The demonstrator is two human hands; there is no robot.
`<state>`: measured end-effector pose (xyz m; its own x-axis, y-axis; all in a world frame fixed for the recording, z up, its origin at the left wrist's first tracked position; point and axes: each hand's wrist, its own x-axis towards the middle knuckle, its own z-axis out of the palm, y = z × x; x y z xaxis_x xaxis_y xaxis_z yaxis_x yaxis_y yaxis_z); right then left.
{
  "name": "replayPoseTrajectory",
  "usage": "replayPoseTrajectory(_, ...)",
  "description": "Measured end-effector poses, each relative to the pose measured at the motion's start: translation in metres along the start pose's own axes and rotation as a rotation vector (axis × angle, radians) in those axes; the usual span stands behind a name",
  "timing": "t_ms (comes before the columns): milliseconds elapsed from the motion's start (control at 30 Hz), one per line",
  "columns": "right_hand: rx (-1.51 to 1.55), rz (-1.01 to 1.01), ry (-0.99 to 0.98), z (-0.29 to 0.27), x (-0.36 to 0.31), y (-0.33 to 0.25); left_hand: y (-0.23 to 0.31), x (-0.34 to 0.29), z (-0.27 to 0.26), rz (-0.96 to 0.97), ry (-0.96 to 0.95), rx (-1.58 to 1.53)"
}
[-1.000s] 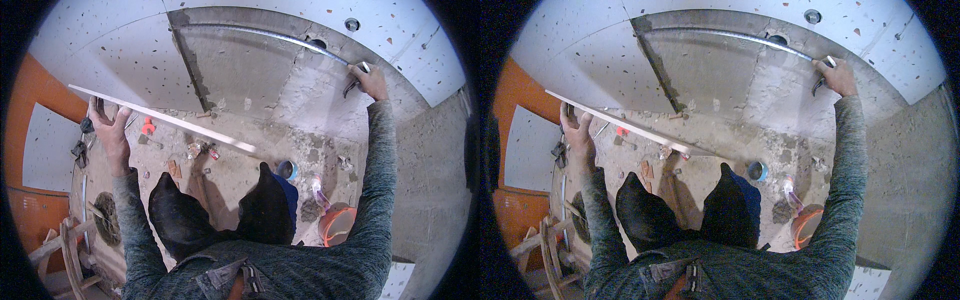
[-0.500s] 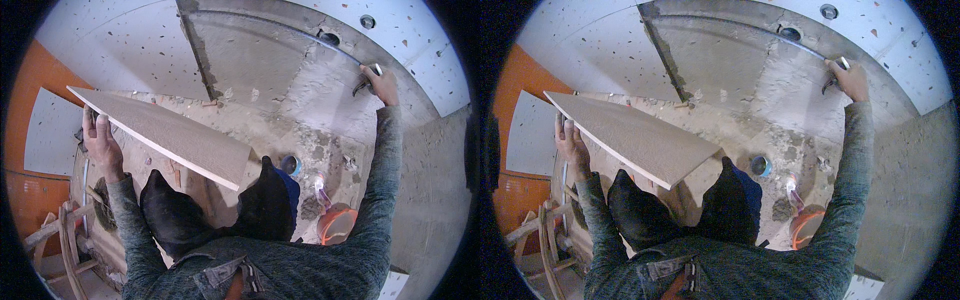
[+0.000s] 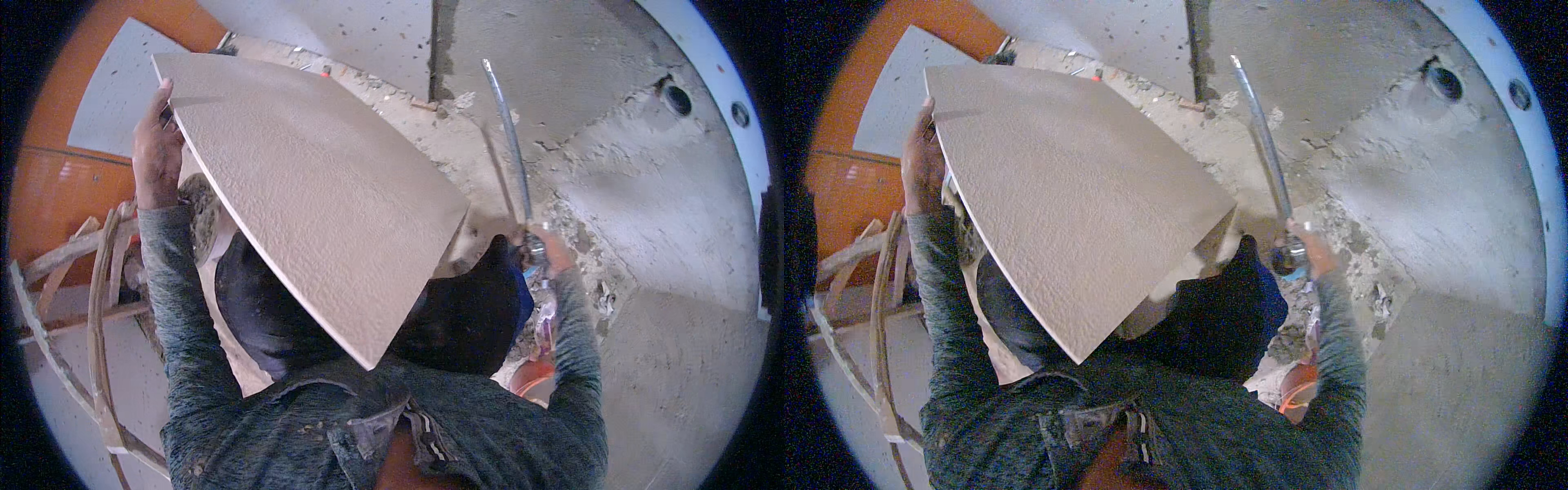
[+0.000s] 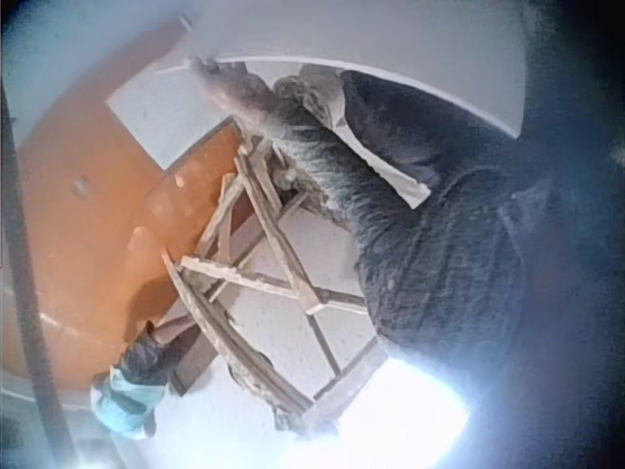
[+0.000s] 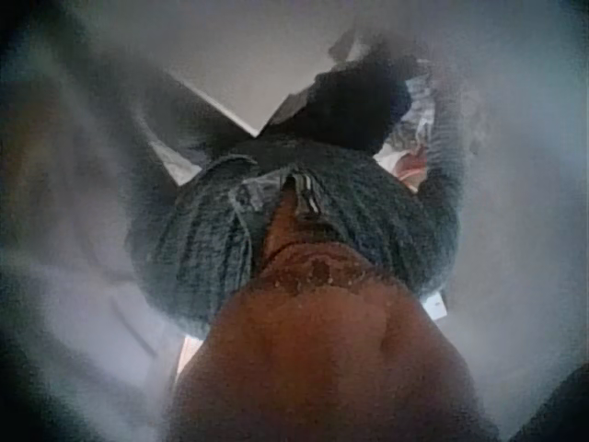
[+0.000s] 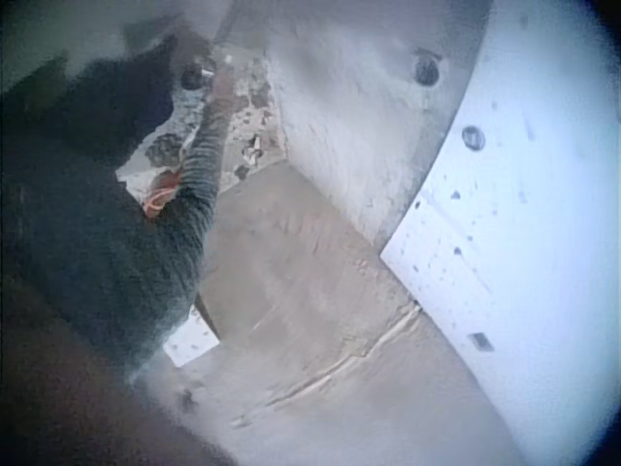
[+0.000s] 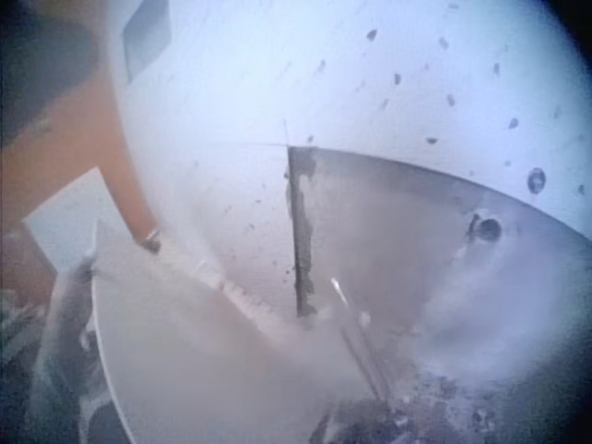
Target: The person measures a wall section and a large tile using a tape measure and a marker. They then use a PVC pipe fitting as a template to draw a circular cutout on the tile. Finally, the person lifts the tile to check its fit against the wall.
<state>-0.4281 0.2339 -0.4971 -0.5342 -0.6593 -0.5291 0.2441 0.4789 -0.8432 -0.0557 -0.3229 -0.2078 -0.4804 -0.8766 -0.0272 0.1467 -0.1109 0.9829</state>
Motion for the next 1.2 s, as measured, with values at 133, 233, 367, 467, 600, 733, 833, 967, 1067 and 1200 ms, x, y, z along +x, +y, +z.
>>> replayPoseTrajectory(133,0.588,0.274,-0.243,0.1,0.028,-0.007,-0.006,-0.004,-0.036,-0.083,0.17,0.255)
replayPoseTrajectory(233,0.685,0.35,-0.321,0.124,0.053,0.005,-0.016,-0.011,-0.067,-0.139,0.268,0.388)
replayPoseTrajectory(367,0.656,0.464,-0.346,0.157,0.066,-0.004,-0.046,-0.037,-0.11,-0.057,0.408,0.485)
replayPoseTrajectory(467,0.596,0.453,-0.363,0.171,0.073,0.009,-0.07,-0.052,-0.13,0.009,0.412,0.612)
replayPoseTrajectory(600,0.457,0.528,-0.377,0.194,0.065,0.003,-0.115,-0.081,-0.172,0.309,0.316,1.023)
replayPoseTrajectory(733,0.356,0.498,-0.359,0.198,0.063,0.002,-0.144,-0.083,-0.19,0.33,0.237,1.329)
replayPoseTrajectory(833,0.195,0.378,-0.255,0.194,0.058,-0.007,-0.167,-0.077,-0.183,0.123,0.328,1.065)
replayPoseTrajectory(967,0.254,0.33,-0.202,0.18,0.07,-0.004,-0.219,-0.077,-0.197,0.292,0.265,1.219)
replayPoseTrajectory(1067,0.262,0.312,-0.135,0.179,0.066,-0.009,-0.247,-0.092,-0.195,0.379,0.146,1.644)
replayPoseTrajectory(1200,0.078,0.281,-0.098,0.163,0.103,0.041,-0.302,-0.107,-0.235,0.304,0.187,1.087)
